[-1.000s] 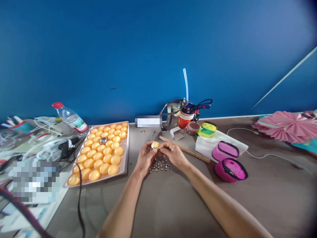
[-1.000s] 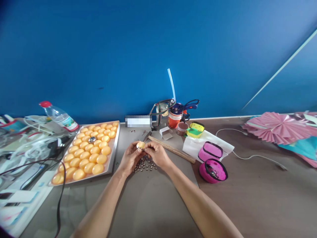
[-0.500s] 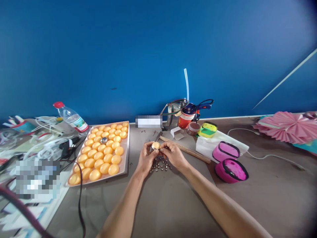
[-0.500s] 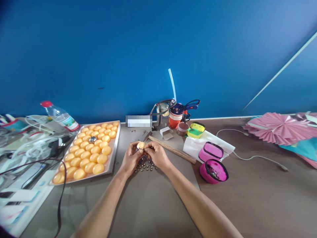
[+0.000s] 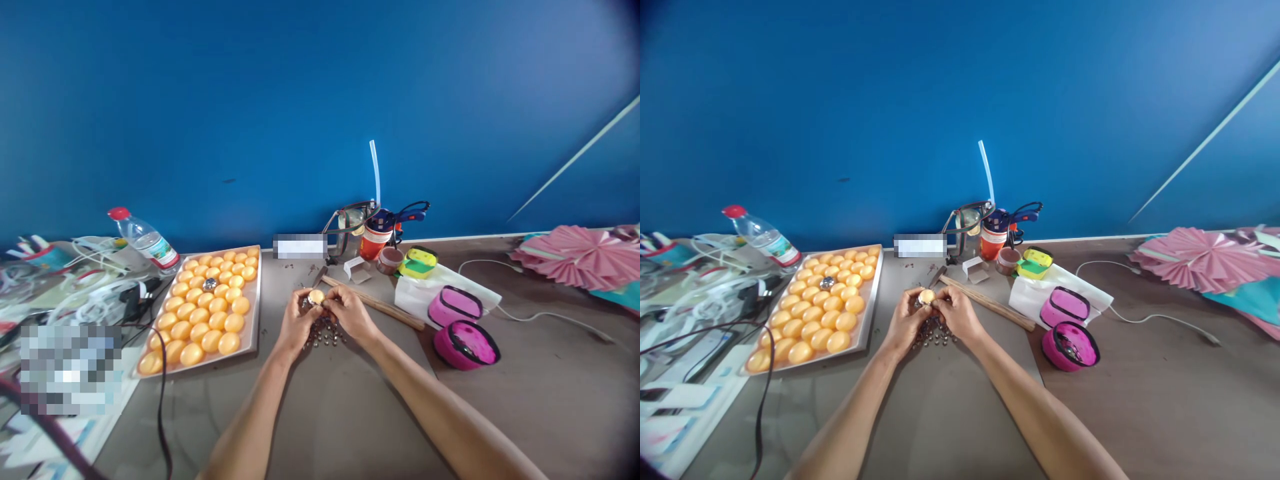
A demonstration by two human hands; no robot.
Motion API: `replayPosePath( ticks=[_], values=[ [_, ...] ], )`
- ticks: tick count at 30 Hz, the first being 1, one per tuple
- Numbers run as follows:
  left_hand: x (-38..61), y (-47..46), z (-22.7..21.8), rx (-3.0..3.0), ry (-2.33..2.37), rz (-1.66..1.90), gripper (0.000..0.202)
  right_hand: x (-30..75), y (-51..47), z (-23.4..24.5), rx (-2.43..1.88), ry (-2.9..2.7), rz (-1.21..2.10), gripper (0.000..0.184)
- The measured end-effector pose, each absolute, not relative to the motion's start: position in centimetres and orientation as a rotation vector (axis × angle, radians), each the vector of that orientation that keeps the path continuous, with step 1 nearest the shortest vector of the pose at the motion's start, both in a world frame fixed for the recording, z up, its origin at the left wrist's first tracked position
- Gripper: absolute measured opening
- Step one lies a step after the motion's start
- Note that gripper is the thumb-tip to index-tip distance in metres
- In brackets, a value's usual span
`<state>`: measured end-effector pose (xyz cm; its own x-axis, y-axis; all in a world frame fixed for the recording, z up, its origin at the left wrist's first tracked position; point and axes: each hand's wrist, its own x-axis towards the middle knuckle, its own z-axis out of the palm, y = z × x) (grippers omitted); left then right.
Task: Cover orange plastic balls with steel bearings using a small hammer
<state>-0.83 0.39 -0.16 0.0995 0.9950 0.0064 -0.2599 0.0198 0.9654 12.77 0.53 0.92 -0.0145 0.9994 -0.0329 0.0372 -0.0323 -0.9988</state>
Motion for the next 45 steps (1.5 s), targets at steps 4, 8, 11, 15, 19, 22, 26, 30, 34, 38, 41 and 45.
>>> replayPosePath(
  ticks=[4,8,11,15,19,22,26,30,34,38,41,45],
  values=[
    [-0.7,0.4,0.4,0.950,0.869,1.242,0.037,13.0,0.6,1.1,-1.153,-1.221,1.303,0.012],
    [-0.9,0.5,0.9,0.782,0.746,1.205,0.035,14.1,1.1,1.0,-1.087,-1.287,1.334,0.013],
    [-1.2,0.8,1.0,0.729,0.719,1.215,0.039,15.7,1.8,0.7,-1.216,-1.475,1.275,0.011],
    [-1.4,0.9,1.1,0.724,0.738,1.247,0.037,18.0,2.4,0.0,-1.338,-1.828,1.198,0.013],
    [-1.3,1.0,1.2,0.721,0.749,1.277,0.035,18.9,2.4,-0.2,-1.326,-1.954,1.228,0.020],
    [-1.3,1.0,1.3,0.714,0.740,1.293,0.042,19.0,2.3,0.0,-1.321,-1.995,1.205,0.021],
    [-1.5,1.0,1.3,0.691,0.723,1.292,0.042,19.2,2.4,0.1,-1.304,-2.055,1.239,0.022],
    [-1.6,1.2,1.2,0.662,0.689,1.315,0.036,19.4,2.4,0.2,-1.347,-2.128,1.211,0.022],
    [-1.6,1.2,1.3,0.657,0.679,1.328,0.029,19.1,1.9,1.0,-1.411,-2.258,1.136,0.023],
    [-1.5,1.1,1.3,0.672,0.686,1.299,0.028,18.7,1.5,1.6,-1.399,-2.310,1.026,0.018],
    [-1.5,1.0,1.2,0.675,0.684,1.282,0.028,18.5,1.6,1.3,-1.349,-2.274,0.987,0.015],
    [-1.6,1.0,1.3,0.631,0.692,1.262,0.031,17.9,1.9,0.8,-1.319,-1.920,1.076,0.011]
  ],
)
